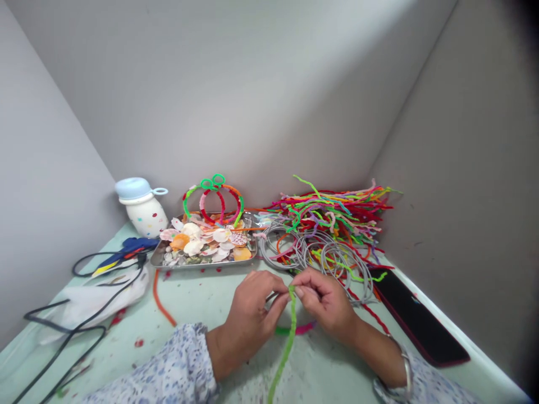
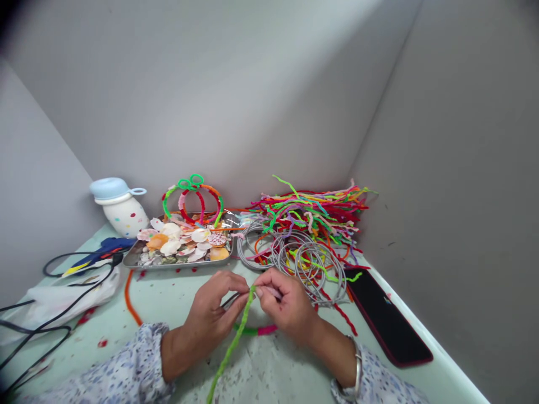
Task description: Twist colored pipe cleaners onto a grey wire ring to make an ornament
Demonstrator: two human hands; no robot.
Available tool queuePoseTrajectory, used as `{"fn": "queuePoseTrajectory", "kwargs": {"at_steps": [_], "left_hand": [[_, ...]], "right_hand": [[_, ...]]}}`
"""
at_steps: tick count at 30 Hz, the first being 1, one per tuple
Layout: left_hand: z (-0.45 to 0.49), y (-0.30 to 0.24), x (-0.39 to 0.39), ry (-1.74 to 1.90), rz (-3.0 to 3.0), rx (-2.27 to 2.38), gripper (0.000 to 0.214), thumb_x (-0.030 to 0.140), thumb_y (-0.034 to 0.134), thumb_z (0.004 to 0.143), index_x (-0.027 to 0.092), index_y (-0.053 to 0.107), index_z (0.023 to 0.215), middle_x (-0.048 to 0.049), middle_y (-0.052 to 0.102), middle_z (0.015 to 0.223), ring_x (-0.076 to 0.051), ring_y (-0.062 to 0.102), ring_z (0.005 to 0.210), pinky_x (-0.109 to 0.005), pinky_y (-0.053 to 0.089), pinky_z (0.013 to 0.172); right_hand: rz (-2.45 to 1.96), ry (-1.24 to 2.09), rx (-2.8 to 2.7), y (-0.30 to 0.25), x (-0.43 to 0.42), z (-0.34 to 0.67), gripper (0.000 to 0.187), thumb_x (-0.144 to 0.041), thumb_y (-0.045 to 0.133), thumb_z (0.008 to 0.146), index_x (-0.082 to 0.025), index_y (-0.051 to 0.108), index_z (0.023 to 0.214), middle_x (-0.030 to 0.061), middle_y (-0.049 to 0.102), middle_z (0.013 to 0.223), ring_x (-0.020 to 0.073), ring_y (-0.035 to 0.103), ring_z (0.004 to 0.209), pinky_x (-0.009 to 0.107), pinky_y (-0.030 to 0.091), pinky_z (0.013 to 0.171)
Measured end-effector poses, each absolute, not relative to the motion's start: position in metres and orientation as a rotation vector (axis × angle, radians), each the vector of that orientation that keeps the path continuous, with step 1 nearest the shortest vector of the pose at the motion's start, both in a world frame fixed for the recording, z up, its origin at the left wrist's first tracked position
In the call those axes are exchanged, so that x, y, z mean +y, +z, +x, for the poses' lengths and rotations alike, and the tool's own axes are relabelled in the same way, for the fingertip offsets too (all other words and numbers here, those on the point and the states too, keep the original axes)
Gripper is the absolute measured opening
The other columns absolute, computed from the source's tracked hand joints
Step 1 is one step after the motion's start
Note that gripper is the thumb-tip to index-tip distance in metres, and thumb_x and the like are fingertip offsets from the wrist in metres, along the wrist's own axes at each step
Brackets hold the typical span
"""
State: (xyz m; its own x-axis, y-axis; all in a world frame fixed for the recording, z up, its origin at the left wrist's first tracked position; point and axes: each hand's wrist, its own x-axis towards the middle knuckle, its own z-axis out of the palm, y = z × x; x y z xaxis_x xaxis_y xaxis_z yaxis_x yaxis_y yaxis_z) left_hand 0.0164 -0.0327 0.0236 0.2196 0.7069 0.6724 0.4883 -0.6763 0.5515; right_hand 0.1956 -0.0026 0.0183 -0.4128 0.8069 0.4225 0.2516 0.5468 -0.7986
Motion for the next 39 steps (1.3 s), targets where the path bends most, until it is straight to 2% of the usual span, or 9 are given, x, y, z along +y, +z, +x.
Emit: {"fn": "queuePoseTrajectory", "kwargs": {"at_steps": [6,10,12,14,17,20,24,31,39], "left_hand": [[0.018,0.022,-0.035,1.463,2.170,1.076,0.006,0.014,0.055,0.087,0.019,0.057,0.087,-0.0043,0.063,0.081,-0.016,0.058,0.076,-0.030,0.046,0.071],[0.017,0.027,-0.034,1.619,2.036,1.164,0.007,0.014,0.053,0.087,0.019,0.055,0.084,-0.0024,0.060,0.078,-0.015,0.056,0.073,-0.027,0.046,0.067],[0.019,0.029,-0.034,1.674,1.989,1.236,0.007,0.013,0.054,0.087,0.019,0.055,0.084,-0.0009,0.058,0.077,-0.013,0.054,0.070,-0.025,0.045,0.065],[0.021,0.031,-0.036,1.701,1.978,1.279,0.006,0.013,0.055,0.086,0.019,0.054,0.085,0.0000,0.057,0.076,-0.013,0.053,0.069,-0.024,0.044,0.065],[0.027,0.030,-0.042,1.694,2.002,1.248,0.006,0.013,0.054,0.085,0.019,0.054,0.085,-0.0004,0.057,0.076,-0.013,0.053,0.070,-0.025,0.044,0.067],[0.031,0.026,-0.051,1.641,2.058,1.103,0.006,0.013,0.055,0.085,0.019,0.055,0.087,-0.0022,0.059,0.079,-0.014,0.054,0.073,-0.026,0.044,0.067],[0.034,0.025,-0.064,1.452,1.923,1.051,0.003,0.020,0.057,0.085,0.018,0.056,0.087,-0.0026,0.060,0.080,-0.015,0.054,0.074,-0.027,0.044,0.069],[0.035,0.026,-0.073,1.112,1.254,0.793,0.019,0.034,0.057,0.086,0.015,0.058,0.085,0.0001,0.056,0.070,-0.012,0.050,0.063,-0.024,0.041,0.063],[0.041,0.031,-0.078,1.221,1.195,0.892,0.019,0.034,0.056,0.086,0.015,0.062,0.083,0.0046,0.039,0.059,-0.009,0.032,0.053,-0.021,0.028,0.052]], "right_hand": [[-0.789,0.610,-2.027,0.027,-0.001,0.195,0.011,-0.025,0.052,0.088,-0.020,0.062,0.090,-0.0022,0.055,0.065,0.0115,0.050,0.055,0.023,0.041,0.054],[-0.743,0.231,-1.873,0.044,-0.005,0.199,0.023,-0.022,0.062,0.082,-0.021,0.061,0.105,0.0066,0.061,0.096,0.0205,0.057,0.092,0.033,0.046,0.080],[-0.735,0.127,-1.741,0.048,-0.013,0.201,0.017,-0.018,0.061,0.083,-0.022,0.063,0.099,0.0058,0.061,0.094,0.0201,0.056,0.091,0.033,0.045,0.081],[-0.743,0.281,-1.728,0.045,-0.024,0.200,0.009,-0.019,0.056,0.086,-0.022,0.065,0.087,0.0032,0.060,0.082,0.0174,0.057,0.080,0.030,0.044,0.073],[-0.884,0.855,-1.676,0.033,-0.037,0.190,0.025,-0.035,0.049,0.093,-0.020,0.066,0.082,0.0024,0.060,0.073,0.0160,0.056,0.069,0.028,0.044,0.064],[-0.898,1.258,-1.341,0.022,-0.042,0.178,0.037,-0.052,0.053,0.087,-0.018,0.064,0.078,0.0001,0.057,0.066,0.0136,0.051,0.060,0.027,0.041,0.060],[-0.824,1.550,-1.091,0.017,-0.043,0.174,0.033,-0.050,0.065,0.080,-0.017,0.061,0.078,-0.0027,0.052,0.065,0.0106,0.045,0.057,0.024,0.037,0.056],[-0.799,1.616,-1.167,0.013,-0.046,0.188,0.035,-0.050,0.066,0.080,-0.016,0.060,0.078,-0.0033,0.048,0.061,0.0102,0.043,0.055,0.024,0.037,0.055],[-0.881,1.358,-1.346,0.009,-0.052,0.189,0.031,-0.049,0.060,0.084,-0.018,0.060,0.089,-0.0037,0.052,0.064,0.0106,0.045,0.054,0.023,0.037,0.052]]}}
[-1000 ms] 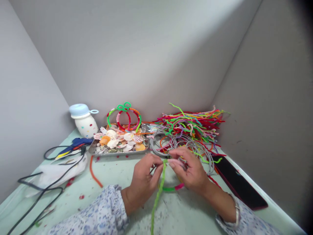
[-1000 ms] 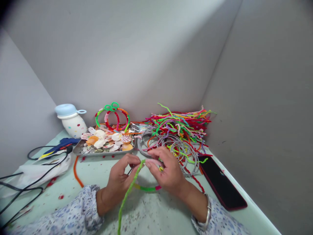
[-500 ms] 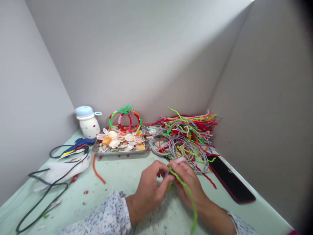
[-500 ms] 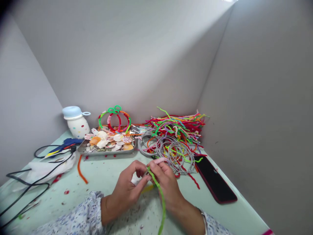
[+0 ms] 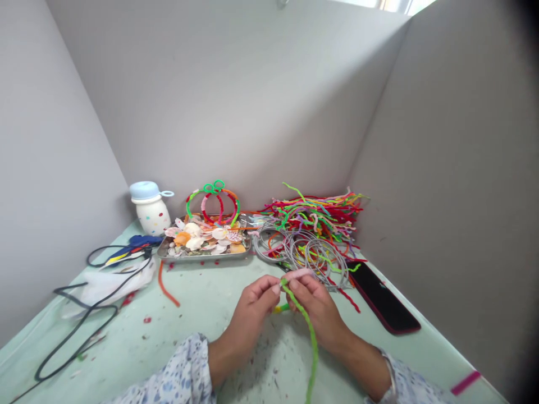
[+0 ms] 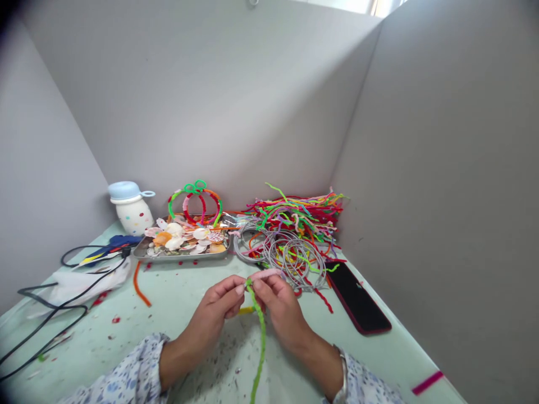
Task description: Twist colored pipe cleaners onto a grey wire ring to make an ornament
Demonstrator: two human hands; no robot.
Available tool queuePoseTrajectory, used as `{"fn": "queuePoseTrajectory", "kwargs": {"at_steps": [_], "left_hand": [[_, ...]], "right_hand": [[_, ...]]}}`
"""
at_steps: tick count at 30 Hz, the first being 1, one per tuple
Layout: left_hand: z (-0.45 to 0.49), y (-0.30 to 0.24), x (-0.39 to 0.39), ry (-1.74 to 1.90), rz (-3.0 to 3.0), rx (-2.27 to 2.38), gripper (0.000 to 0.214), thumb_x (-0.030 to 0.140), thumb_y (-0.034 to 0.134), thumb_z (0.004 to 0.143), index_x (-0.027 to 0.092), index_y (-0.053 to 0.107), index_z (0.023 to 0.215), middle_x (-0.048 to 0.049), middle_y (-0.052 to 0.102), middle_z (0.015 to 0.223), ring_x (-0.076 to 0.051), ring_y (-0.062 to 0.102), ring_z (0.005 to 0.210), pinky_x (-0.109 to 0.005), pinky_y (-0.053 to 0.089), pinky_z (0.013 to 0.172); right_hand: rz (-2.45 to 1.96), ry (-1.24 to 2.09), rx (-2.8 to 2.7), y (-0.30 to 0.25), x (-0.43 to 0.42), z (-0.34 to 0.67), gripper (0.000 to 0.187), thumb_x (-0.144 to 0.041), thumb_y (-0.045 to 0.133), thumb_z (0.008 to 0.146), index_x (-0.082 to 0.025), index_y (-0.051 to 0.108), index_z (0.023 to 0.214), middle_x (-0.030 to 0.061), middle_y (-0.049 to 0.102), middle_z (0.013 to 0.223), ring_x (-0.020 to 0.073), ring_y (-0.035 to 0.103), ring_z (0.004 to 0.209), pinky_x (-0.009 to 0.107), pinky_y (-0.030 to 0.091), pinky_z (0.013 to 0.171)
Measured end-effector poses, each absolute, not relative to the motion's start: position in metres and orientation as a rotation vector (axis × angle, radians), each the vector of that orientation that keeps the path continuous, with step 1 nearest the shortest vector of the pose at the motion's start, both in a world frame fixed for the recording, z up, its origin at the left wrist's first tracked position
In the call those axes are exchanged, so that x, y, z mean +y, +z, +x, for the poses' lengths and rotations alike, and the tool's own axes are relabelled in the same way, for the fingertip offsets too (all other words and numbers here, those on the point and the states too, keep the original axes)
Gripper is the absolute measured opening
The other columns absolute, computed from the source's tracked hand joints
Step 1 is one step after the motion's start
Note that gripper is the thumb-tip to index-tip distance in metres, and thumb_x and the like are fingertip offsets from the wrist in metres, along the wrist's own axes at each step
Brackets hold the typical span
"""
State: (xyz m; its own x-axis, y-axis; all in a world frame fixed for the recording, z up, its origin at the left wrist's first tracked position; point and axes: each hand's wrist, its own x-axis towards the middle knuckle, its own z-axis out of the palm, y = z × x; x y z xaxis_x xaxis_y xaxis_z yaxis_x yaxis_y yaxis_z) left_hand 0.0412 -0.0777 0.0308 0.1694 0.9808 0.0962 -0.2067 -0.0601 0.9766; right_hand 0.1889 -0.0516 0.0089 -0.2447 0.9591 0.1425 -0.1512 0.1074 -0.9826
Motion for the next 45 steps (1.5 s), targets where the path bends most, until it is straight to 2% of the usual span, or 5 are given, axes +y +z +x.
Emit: {"fn": "queuePoseTrajectory", "kwargs": {"at_steps": [4,7,13,29,45], "left_hand": [[0.043,0.034,-0.077,1.290,1.249,0.944,0.019,0.035,0.056,0.087,0.017,0.062,0.086,0.0048,0.041,0.060,-0.010,0.034,0.054,-0.021,0.030,0.053],[0.044,0.037,-0.072,1.293,1.316,0.956,0.018,0.034,0.056,0.087,0.018,0.063,0.087,0.0033,0.049,0.064,-0.011,0.040,0.057,-0.021,0.033,0.055],[0.041,0.028,-0.068,1.226,1.482,0.989,0.019,0.032,0.054,0.089,0.017,0.066,0.090,0.0001,0.057,0.072,-0.013,0.048,0.065,-0.023,0.038,0.062],[0.040,0.013,-0.074,1.180,1.818,1.031,0.016,0.023,0.053,0.089,0.017,0.068,0.087,-0.0010,0.055,0.076,-0.013,0.051,0.069,-0.024,0.041,0.065],[0.040,0.016,-0.080,1.144,1.863,1.043,0.014,0.015,0.056,0.085,0.017,0.069,0.082,-0.0002,0.056,0.073,-0.012,0.053,0.068,-0.023,0.039,0.063]], "right_hand": [[-0.957,0.854,-1.659,0.006,-0.060,0.196,0.025,-0.036,0.054,0.090,-0.019,0.059,0.073,-0.0012,0.053,0.063,0.0126,0.049,0.058,0.025,0.040,0.054],[-0.862,0.358,-1.795,0.010,-0.061,0.208,0.005,-0.019,0.058,0.086,-0.021,0.061,0.084,0.0011,0.059,0.074,0.0143,0.055,0.065,0.026,0.045,0.059],[-0.722,-0.196,-1.928,0.020,-0.046,0.225,0.031,-0.011,0.066,0.078,-0.026,0.061,0.104,0.0056,0.063,0.101,0.0231,0.060,0.098,0.043,0.049,0.087],[-0.588,-0.186,-2.126,0.003,-0.045,0.235,0.025,-0.009,0.059,0.080,-0.027,0.060,0.098,0.0045,0.063,0.102,0.0212,0.059,0.102,0.042,0.050,0.087],[-0.467,-0.192,-2.130,0.001,-0.048,0.234,0.017,-0.011,0.061,0.084,-0.023,0.060,0.097,0.0041,0.066,0.091,0.0176,0.062,0.088,0.035,0.052,0.077]]}}
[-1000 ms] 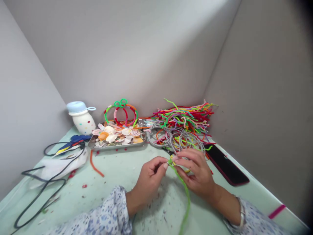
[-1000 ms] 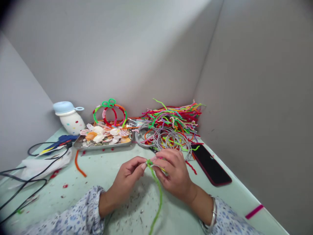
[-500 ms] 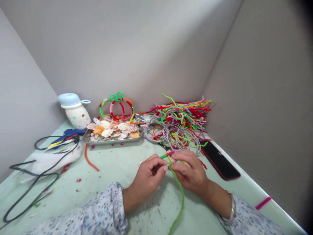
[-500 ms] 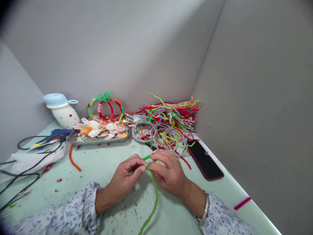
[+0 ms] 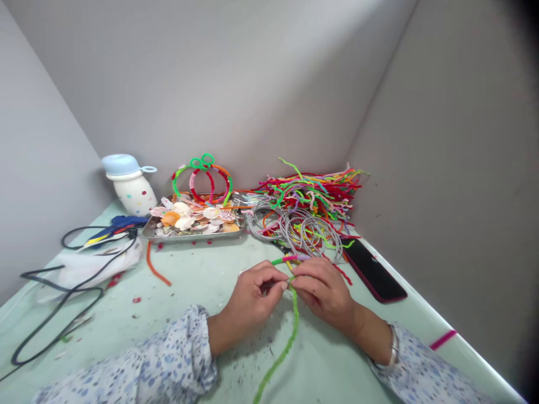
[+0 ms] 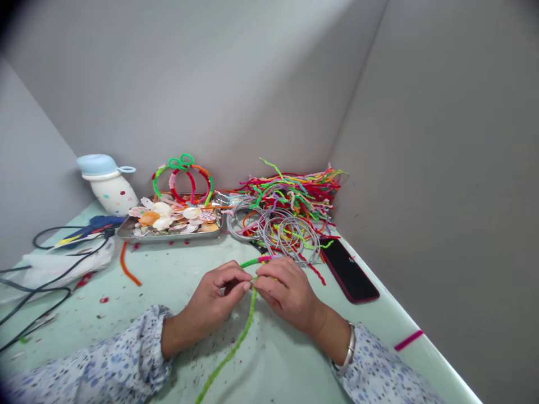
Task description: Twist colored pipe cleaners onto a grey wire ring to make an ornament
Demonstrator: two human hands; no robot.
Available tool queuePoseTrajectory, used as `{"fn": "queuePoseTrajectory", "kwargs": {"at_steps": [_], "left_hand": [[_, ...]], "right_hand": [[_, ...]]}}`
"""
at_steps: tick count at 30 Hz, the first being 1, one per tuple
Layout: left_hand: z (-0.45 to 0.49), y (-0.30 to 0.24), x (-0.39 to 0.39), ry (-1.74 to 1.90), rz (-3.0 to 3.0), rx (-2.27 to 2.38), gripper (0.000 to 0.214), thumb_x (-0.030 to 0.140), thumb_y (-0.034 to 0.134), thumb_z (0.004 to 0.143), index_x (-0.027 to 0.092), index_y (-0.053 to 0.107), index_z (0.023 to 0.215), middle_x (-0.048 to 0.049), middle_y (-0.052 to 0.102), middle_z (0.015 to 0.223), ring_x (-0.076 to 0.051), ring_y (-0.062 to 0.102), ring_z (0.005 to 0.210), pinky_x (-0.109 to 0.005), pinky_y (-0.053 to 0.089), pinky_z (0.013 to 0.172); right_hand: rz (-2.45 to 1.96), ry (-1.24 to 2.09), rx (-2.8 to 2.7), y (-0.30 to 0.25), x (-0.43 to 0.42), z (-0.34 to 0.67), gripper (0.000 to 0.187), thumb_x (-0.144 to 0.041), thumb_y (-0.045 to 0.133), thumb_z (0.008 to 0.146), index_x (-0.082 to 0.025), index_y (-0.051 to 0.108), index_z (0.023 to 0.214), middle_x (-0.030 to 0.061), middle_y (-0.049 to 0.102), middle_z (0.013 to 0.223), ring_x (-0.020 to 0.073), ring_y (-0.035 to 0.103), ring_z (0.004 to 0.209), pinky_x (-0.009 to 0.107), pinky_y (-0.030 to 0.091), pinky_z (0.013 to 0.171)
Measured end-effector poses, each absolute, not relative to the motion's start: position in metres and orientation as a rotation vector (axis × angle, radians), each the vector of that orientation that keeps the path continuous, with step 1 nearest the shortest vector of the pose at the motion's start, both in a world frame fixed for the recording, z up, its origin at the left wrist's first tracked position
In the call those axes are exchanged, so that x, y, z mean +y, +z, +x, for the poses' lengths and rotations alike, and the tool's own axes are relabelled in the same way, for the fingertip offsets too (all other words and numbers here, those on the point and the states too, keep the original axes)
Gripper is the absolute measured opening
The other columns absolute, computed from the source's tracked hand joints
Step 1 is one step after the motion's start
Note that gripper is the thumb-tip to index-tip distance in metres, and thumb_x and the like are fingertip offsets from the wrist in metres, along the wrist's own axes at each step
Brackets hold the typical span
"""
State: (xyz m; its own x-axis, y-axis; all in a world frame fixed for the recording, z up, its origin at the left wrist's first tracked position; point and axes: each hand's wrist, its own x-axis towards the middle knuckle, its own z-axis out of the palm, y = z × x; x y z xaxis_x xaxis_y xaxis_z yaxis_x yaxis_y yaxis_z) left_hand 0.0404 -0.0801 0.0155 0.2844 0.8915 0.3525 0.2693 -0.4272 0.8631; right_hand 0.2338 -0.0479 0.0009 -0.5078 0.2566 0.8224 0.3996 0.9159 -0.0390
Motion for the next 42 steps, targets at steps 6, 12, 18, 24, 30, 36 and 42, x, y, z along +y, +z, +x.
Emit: {"fn": "queuePoseTrajectory", "kwargs": {"at_steps": [6,12,18,24,30,36,42], "left_hand": [[0.039,0.013,-0.079,1.160,1.966,1.025,0.015,0.014,0.054,0.086,0.017,0.068,0.086,-0.0014,0.057,0.076,-0.012,0.053,0.069,-0.023,0.040,0.063],[0.039,0.012,-0.079,1.176,1.970,1.016,0.014,0.016,0.053,0.087,0.016,0.067,0.087,-0.0016,0.056,0.076,-0.012,0.052,0.068,-0.024,0.039,0.061],[0.039,0.013,-0.078,1.103,1.973,1.059,0.012,0.017,0.052,0.087,0.017,0.064,0.084,-0.0001,0.052,0.074,-0.012,0.049,0.064,-0.024,0.037,0.059],[0.038,0.014,-0.079,1.110,2.066,1.052,0.013,0.017,0.049,0.089,0.017,0.062,0.090,-0.0023,0.054,0.079,-0.014,0.052,0.071,-0.027,0.039,0.063],[0.038,0.013,-0.081,1.147,2.182,1.043,0.012,0.016,0.049,0.088,0.017,0.059,0.094,-0.0041,0.055,0.083,-0.018,0.052,0.077,-0.031,0.040,0.069],[0.039,0.010,-0.079,1.241,2.170,1.080,0.016,0.013,0.055,0.084,0.019,0.058,0.099,-0.0040,0.056,0.089,-0.016,0.053,0.079,-0.030,0.044,0.070],[0.039,0.009,-0.080,1.277,2.129,1.070,0.009,0.013,0.057,0.086,0.019,0.059,0.092,-0.0035,0.057,0.087,-0.016,0.055,0.081,-0.027,0.046,0.071]], "right_hand": [[-0.494,-0.119,-2.157,0.003,-0.047,0.233,0.018,-0.014,0.061,0.086,-0.021,0.058,0.101,0.0056,0.067,0.090,0.0183,0.061,0.084,0.035,0.051,0.075],[-0.517,0.071,-2.196,0.005,-0.047,0.236,0.025,-0.009,0.058,0.084,-0.020,0.057,0.106,0.0067,0.066,0.094,0.0200,0.059,0.089,0.038,0.048,0.080],[-0.540,0.255,-2.167,0.004,-0.047,0.235,0.023,-0.011,0.057,0.084,-0.020,0.057,0.105,0.0056,0.065,0.091,0.0193,0.059,0.085,0.037,0.047,0.077],[-0.589,0.311,-2.107,0.001,-0.049,0.231,0.021,-0.010,0.056,0.083,-0.020,0.058,0.101,0.0050,0.064,0.087,0.0197,0.058,0.083,0.038,0.047,0.077],[-0.622,0.355,-2.077,0.001,-0.051,0.230,0.020,-0.011,0.055,0.082,-0.020,0.057,0.100,0.0050,0.063,0.087,0.0199,0.058,0.083,0.036,0.048,0.075],[-0.704,0.366,-2.032,-0.001,-0.052,0.226,0.014,-0.013,0.054,0.084,-0.021,0.056,0.095,0.0025,0.060,0.080,0.0178,0.056,0.075,0.032,0.047,0.069],[-0.702,0.397,-2.037,-0.001,-0.053,0.225,0.010,-0.016,0.053,0.084,-0.021,0.056,0.093,0.0020,0.058,0.076,0.0177,0.054,0.071,0.032,0.045,0.066]]}}
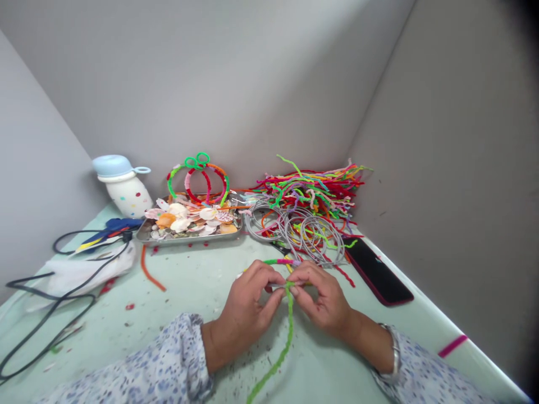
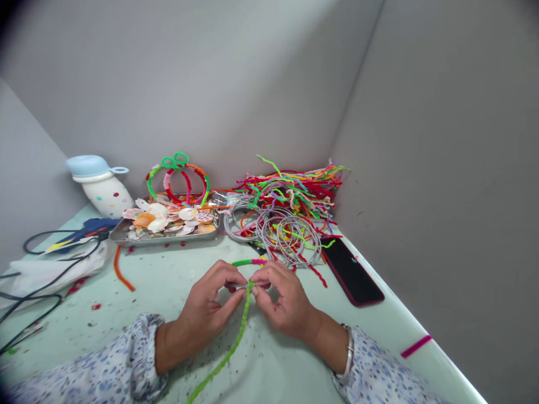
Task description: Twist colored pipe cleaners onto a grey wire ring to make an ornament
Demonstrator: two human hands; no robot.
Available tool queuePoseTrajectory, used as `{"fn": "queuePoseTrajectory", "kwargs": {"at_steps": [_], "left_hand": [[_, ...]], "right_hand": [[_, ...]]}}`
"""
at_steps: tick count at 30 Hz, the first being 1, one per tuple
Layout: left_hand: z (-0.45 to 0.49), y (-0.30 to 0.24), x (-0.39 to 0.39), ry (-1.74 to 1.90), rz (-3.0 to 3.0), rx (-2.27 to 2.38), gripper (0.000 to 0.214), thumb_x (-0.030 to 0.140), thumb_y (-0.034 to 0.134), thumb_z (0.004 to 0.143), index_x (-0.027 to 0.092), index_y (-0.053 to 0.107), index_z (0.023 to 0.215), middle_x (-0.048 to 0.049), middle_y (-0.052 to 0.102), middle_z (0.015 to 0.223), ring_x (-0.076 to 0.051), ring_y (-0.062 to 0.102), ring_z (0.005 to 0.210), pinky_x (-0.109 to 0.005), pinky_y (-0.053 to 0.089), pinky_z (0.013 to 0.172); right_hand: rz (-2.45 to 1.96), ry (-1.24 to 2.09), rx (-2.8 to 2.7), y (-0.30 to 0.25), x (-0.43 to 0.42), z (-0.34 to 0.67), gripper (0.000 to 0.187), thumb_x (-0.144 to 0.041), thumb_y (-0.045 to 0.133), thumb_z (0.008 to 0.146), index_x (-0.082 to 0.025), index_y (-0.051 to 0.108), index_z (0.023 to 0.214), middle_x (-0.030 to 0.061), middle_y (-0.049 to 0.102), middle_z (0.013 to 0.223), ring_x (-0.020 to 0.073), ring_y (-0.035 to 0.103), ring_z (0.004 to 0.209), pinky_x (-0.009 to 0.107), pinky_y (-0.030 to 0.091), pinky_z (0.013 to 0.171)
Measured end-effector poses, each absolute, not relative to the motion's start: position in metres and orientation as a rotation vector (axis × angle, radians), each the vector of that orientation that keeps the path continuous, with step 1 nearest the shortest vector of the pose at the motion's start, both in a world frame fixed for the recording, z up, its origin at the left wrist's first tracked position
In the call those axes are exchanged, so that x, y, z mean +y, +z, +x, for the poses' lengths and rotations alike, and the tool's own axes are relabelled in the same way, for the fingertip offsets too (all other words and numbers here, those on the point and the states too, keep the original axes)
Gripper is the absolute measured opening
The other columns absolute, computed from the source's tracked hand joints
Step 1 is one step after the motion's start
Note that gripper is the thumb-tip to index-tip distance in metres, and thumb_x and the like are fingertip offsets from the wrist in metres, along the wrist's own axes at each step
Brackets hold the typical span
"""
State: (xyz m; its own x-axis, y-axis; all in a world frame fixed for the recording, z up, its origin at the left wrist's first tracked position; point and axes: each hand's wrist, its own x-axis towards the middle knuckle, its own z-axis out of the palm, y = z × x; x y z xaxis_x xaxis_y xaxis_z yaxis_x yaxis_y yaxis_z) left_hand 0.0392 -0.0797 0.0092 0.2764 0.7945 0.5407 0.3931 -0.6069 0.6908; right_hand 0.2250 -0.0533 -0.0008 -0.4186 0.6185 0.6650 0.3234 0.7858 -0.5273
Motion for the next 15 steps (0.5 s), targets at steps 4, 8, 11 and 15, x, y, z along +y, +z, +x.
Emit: {"fn": "queuePoseTrajectory", "kwargs": {"at_steps": [4,8,11,15], "left_hand": [[0.0390,0.0098,-0.0794,1.282,2.123,1.041,0.008,0.014,0.059,0.086,0.018,0.060,0.092,-0.0035,0.058,0.087,-0.015,0.056,0.080,-0.026,0.047,0.070],[0.0386,0.0099,-0.0793,1.287,2.127,1.025,0.008,0.013,0.059,0.085,0.018,0.061,0.091,-0.0033,0.058,0.085,-0.015,0.056,0.080,-0.025,0.047,0.069],[0.0384,0.0094,-0.0793,1.291,2.127,1.018,0.006,0.014,0.059,0.086,0.018,0.060,0.090,-0.0031,0.058,0.085,-0.015,0.056,0.079,-0.024,0.047,0.069],[0.0384,0.0087,-0.0791,1.283,2.116,1.036,0.006,0.014,0.059,0.086,0.018,0.060,0.089,-0.0029,0.057,0.085,-0.014,0.055,0.079,-0.025,0.046,0.069]], "right_hand": [[-0.662,0.454,-2.044,0.0001,-0.0539,0.2270,0.012,-0.017,0.050,0.086,-0.021,0.057,0.096,0.0032,0.059,0.079,0.0180,0.054,0.073,0.033,0.046,0.068],[-0.654,0.492,-2.035,0.0004,-0.0540,0.2284,0.012,-0.018,0.049,0.087,-0.020,0.057,0.095,0.0031,0.059,0.077,0.0178,0.054,0.073,0.033,0.045,0.068],[-0.659,0.491,-2.041,0.0009,-0.0536,0.2280,0.011,-0.017,0.049,0.088,-0.020,0.058,0.094,0.0029,0.058,0.076,0.0174,0.053,0.072,0.033,0.045,0.067],[-0.661,0.470,-2.042,0.0029,-0.0535,0.2264,0.011,-0.017,0.050,0.088,-0.020,0.058,0.093,0.0025,0.058,0.074,0.0169,0.053,0.070,0.032,0.045,0.065]]}}
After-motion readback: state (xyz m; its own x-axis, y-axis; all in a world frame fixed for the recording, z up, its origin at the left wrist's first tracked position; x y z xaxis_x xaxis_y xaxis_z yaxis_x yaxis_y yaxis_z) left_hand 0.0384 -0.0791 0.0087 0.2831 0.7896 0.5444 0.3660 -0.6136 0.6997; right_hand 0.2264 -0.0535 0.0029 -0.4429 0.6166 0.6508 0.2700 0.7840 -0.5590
